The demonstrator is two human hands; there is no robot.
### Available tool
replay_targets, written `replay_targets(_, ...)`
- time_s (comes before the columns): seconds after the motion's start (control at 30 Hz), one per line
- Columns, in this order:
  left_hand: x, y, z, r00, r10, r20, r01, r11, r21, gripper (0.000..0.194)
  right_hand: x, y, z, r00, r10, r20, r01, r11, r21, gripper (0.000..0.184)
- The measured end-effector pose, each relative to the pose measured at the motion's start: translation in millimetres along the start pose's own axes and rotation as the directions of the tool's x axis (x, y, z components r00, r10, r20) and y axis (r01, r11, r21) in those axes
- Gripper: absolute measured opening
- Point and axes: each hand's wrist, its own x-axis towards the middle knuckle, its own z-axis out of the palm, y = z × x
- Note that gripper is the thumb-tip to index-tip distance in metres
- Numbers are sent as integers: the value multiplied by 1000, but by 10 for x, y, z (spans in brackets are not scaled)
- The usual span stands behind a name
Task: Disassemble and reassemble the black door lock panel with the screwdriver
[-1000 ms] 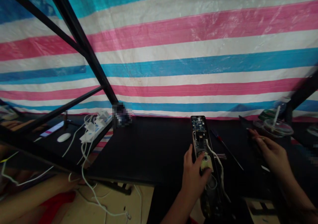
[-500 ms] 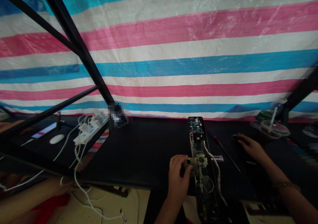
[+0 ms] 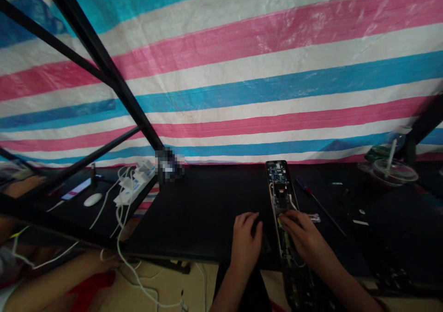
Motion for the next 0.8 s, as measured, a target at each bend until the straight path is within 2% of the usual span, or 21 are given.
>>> replay_targets(0.17,663,326,34,989,145,-10,-145,986,-82,34,-37,46,-110,992,40,-121,-33,998,57,30)
replay_targets(0.23,895,417,99,979,202,24,-202,979,1,35,-94,85,-186,970,126,-208,-122,992,30,29)
replay_targets(0.3,1046,471,167,972,218,86,-227,968,107,33,-210,213,-222,928,226,-296,-244,969,-26,31)
replay_targets(0.37,1111,501,217,969,210,127,-230,959,166,29,-368,419,-201,903,285,-322,-331,939,-95,38)
replay_targets(0.47,1105,536,242,973,189,131,-214,953,213,28,-603,738,-91,926,308,-219,-347,923,-167,47)
replay_targets(0.57,1081,585,229,980,152,128,-183,941,286,28,-733,885,-2,930,331,-160,-358,914,-189,45)
replay_targets(0.67,1099,643,203,980,125,156,-173,920,352,24,-711,813,-33,918,357,-173,-388,898,-208,45)
replay_targets(0.8,1145,716,158,970,111,216,-193,891,411,25,-461,484,-197,899,341,-273,-383,917,-114,39)
